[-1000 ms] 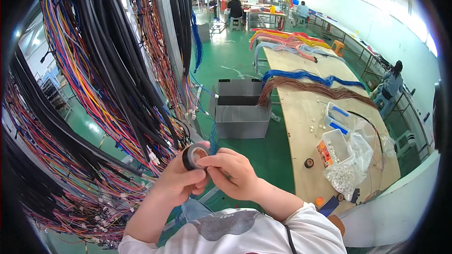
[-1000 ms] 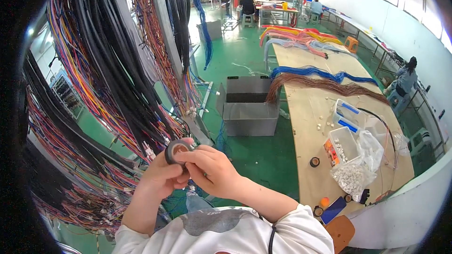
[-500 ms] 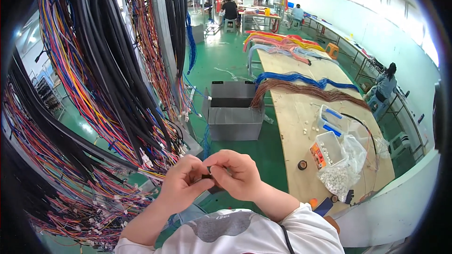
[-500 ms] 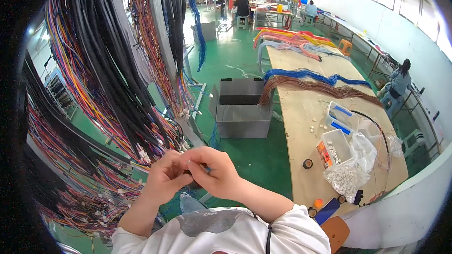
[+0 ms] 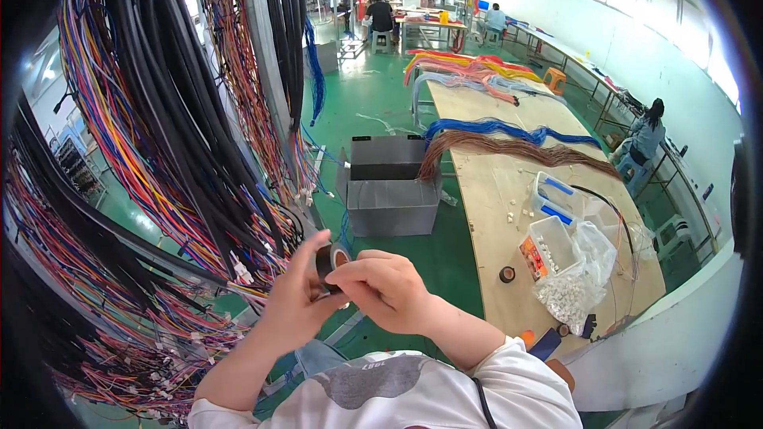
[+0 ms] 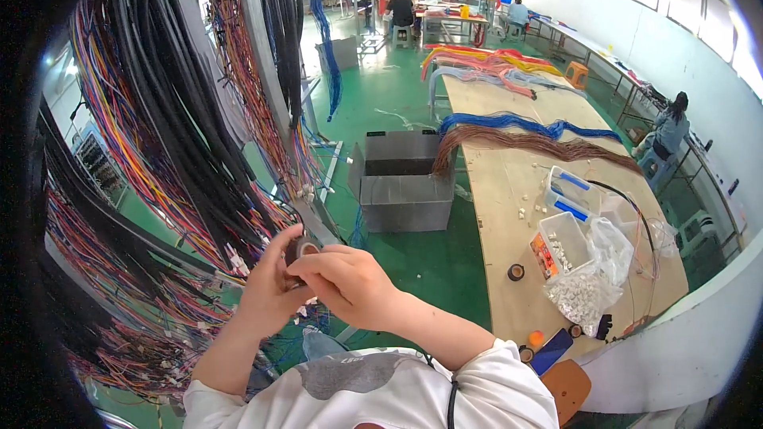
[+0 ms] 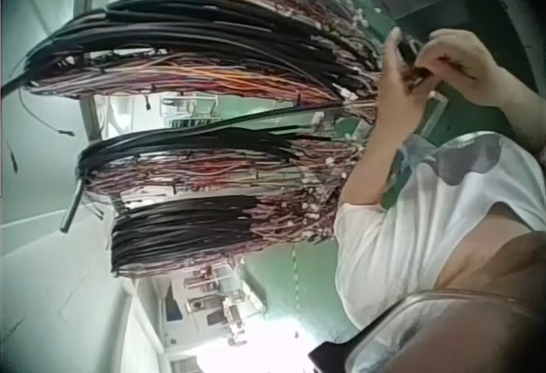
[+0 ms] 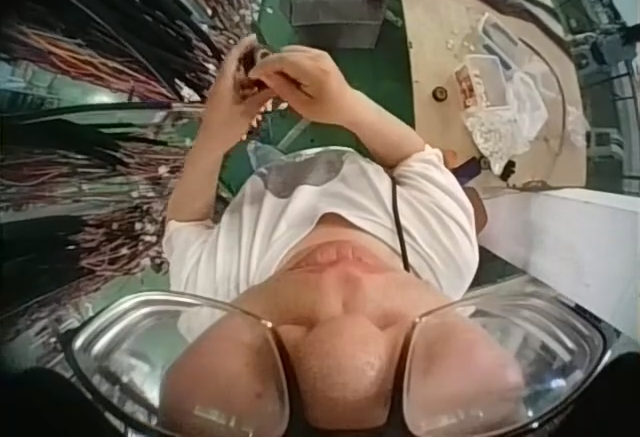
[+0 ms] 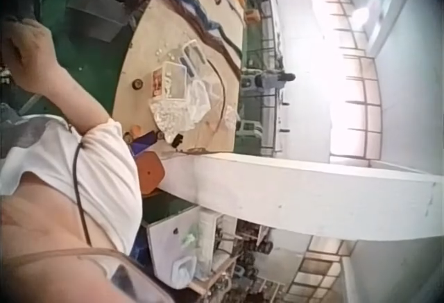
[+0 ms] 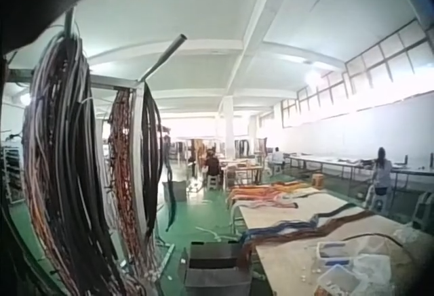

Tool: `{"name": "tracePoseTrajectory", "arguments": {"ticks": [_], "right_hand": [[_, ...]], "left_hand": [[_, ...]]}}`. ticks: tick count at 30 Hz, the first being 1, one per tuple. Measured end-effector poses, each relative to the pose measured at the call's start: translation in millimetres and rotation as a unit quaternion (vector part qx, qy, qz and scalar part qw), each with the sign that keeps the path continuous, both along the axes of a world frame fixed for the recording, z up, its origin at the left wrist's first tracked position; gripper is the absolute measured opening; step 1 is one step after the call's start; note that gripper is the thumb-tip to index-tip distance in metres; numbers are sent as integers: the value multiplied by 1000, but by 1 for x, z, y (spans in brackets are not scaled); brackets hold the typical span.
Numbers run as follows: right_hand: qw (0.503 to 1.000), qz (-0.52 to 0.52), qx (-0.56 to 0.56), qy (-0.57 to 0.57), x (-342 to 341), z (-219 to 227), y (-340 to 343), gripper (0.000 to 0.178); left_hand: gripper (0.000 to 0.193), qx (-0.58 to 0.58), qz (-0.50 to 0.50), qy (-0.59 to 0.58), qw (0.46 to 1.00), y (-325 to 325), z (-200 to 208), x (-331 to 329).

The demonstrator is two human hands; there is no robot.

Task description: Wrapping bundles of electrical wires with black adhesive tape at specific locations.

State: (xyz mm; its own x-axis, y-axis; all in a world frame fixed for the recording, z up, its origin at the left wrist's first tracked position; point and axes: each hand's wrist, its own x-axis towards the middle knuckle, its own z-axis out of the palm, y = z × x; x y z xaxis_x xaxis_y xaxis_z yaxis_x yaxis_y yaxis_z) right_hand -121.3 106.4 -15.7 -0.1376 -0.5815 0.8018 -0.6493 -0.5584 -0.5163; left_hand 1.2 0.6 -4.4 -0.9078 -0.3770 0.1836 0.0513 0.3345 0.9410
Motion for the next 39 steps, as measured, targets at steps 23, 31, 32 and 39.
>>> {"name": "tracePoseTrajectory", "arguments": {"ticks": [23, 31, 32, 39], "right_hand": [[998, 14, -29, -51, 14, 14, 3, 11], [957, 113, 2, -266, 11, 30, 15, 12], [954, 113, 12, -278, 11, 30, 15, 12], [966, 104, 73, -225, 16, 29, 13, 12]], "left_hand": [[78, 162, 1, 30, 986, 0, 15, 7], [73, 325, -19, 244, 913, 0, 18, 21], [73, 184, -53, 239, 952, -7, 11, 24], [58, -168, 20, 109, 980, -8, -11, 18]]}}
